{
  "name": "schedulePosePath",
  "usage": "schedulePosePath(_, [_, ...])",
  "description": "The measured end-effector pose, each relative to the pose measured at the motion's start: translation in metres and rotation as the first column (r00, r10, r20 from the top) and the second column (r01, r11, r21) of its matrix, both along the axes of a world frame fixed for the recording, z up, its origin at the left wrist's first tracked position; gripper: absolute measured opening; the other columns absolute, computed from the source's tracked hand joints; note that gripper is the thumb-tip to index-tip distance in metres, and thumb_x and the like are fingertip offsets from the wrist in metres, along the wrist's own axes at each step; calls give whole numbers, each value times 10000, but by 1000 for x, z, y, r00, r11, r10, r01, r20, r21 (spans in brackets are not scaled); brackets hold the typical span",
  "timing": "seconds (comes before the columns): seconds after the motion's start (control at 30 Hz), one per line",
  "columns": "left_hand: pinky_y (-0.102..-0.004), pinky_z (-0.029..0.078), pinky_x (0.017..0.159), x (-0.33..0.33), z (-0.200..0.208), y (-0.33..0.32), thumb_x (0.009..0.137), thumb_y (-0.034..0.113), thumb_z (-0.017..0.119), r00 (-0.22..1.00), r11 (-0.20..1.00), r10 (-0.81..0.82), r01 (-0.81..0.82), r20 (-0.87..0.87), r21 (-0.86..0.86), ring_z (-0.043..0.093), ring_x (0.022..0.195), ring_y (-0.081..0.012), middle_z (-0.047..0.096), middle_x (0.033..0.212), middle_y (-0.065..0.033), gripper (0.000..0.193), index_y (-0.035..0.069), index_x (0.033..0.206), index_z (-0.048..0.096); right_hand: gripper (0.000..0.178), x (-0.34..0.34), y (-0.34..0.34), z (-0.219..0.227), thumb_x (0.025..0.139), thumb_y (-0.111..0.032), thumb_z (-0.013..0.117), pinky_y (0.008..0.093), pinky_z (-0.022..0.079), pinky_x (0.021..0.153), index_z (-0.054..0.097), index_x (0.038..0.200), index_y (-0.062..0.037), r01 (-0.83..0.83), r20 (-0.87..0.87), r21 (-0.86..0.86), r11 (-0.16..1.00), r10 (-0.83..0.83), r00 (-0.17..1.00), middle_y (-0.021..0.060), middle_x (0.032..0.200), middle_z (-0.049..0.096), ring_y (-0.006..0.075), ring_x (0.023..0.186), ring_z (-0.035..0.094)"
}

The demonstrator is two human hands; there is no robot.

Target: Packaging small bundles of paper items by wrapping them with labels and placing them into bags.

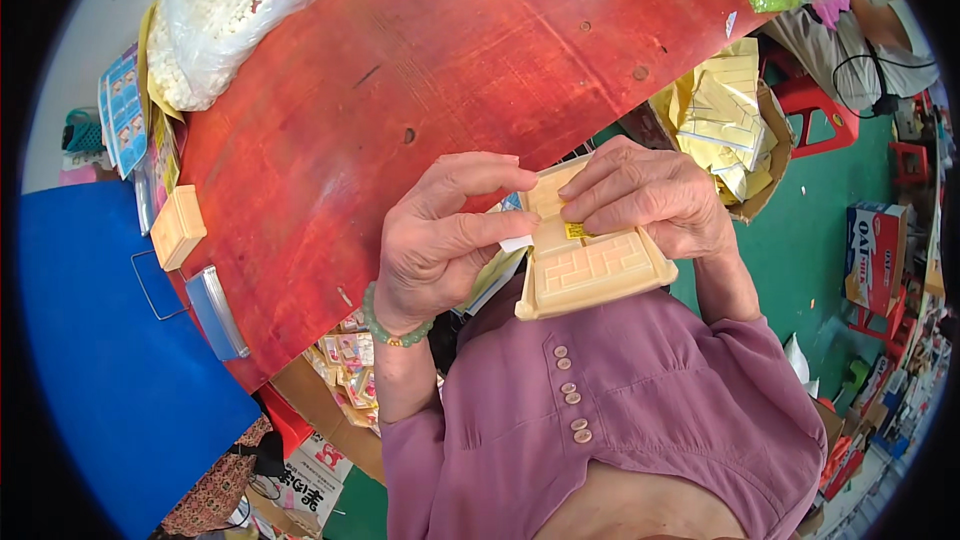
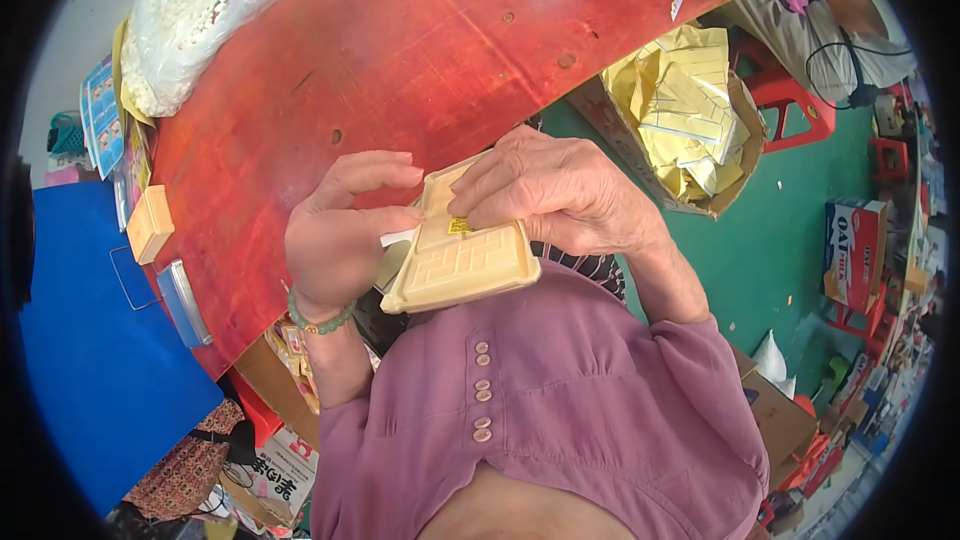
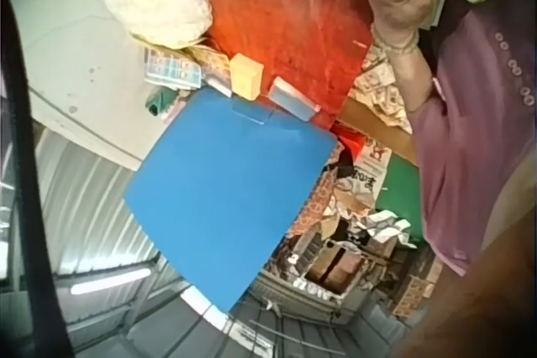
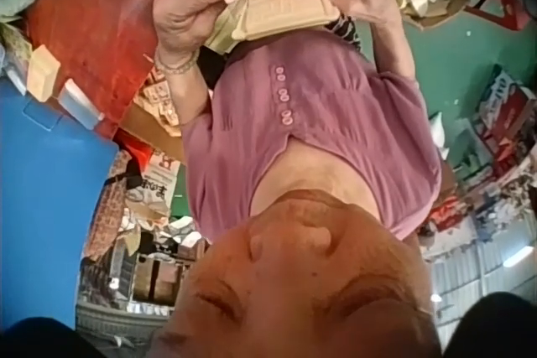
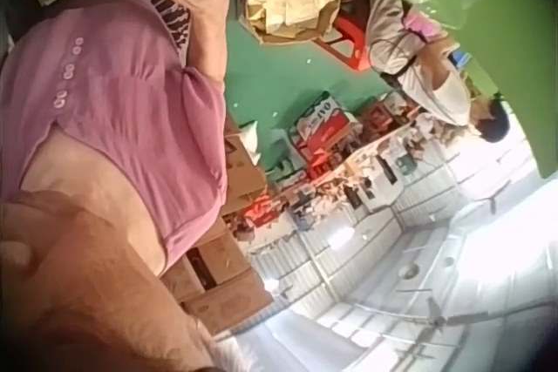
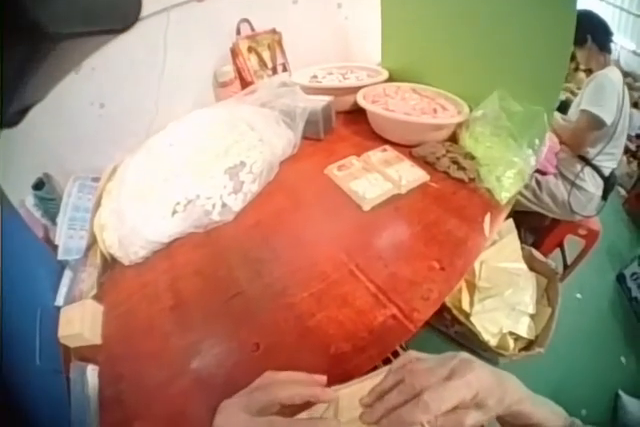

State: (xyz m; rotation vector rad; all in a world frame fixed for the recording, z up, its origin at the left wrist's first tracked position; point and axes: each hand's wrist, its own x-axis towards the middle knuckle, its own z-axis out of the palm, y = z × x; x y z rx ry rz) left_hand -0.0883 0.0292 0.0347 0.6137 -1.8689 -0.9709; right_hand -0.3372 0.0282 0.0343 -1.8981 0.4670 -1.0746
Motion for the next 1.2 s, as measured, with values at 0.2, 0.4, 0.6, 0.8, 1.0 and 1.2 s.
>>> schedulePosePath(0.2, [-393, 479, 903, -1, 1, 0, 687, 56, 733, 994, 998, -15, 22, 107, -66, 578, 1095, -322, 652, 1130, -112, 276, 117, 957, 742, 200, -3, -1, 0, 830, -207, 689, 448, 462, 808, 712, 885, -16, -45, -47, -11, 999, 44, 998, 150, 917, 706, 332, 895, 668])
schedulePosePath(0.4, [-416, 447, 957, -1, 4, 4, 727, 119, 736, 990, 996, -54, 62, 130, -61, 541, 1171, -366, 619, 1209, -175, 253, 112, 979, 741, 216, 0, 2, -1, 850, -221, 675, 451, 459, 795, 707, 872, -9, -68, -18, -21, 997, 68, 998, 153, 915, 705, 334, 895, 664])
schedulePosePath(0.6, [-420, 434, 983, -3, -1, 7, 730, 116, 739, 992, 997, -45, 52, 117, -56, 527, 1205, -389, 577, 1270, -219, 279, 111, 1009, 737, 247, -2, 6, -4, 857, -249, 665, 448, 460, 771, 706, 877, -5, -63, 4, -26, 998, 63, 998, 159, 897, 702, 341, 877, 661])
schedulePosePath(0.8, [-387, 432, 988, -8, 2, 14, 750, 123, 736, 992, 997, 23, -14, 128, -74, 542, 1203, -361, 544, 1306, -242, 276, 99, 1025, 732, 264, -5, 10, -7, 861, -258, 654, 449, 458, 755, 707, 860, 1, -52, 45, -12, 999, 52, 998, 165, 884, 699, 340, 861, 659])
schedulePosePath(1.0, [-395, 462, 984, -21, 3, 25, 681, 86, 771, 992, 993, 106, -110, 67, 52, 550, 1191, -350, 536, 1326, -194, 545, 53, 1204, 617, 301, 0, 14, -4, 916, -269, 605, 435, 456, 780, 701, 819, -1, -188, -21, 42, 981, 189, 982, 144, 900, 689, 330, 861, 649])
schedulePosePath(1.2, [-359, 476, 963, -11, -18, 32, 742, 48, 744, 982, 956, 171, -187, 85, 227, 588, 1144, -313, 548, 1301, -202, 623, -48, 1302, 488, 247, 5, 19, -14, 902, -241, 623, 437, 466, 791, 707, 839, -18, -62, -34, -20, 998, 62, 998, 109, 898, 696, 307, 874, 657])
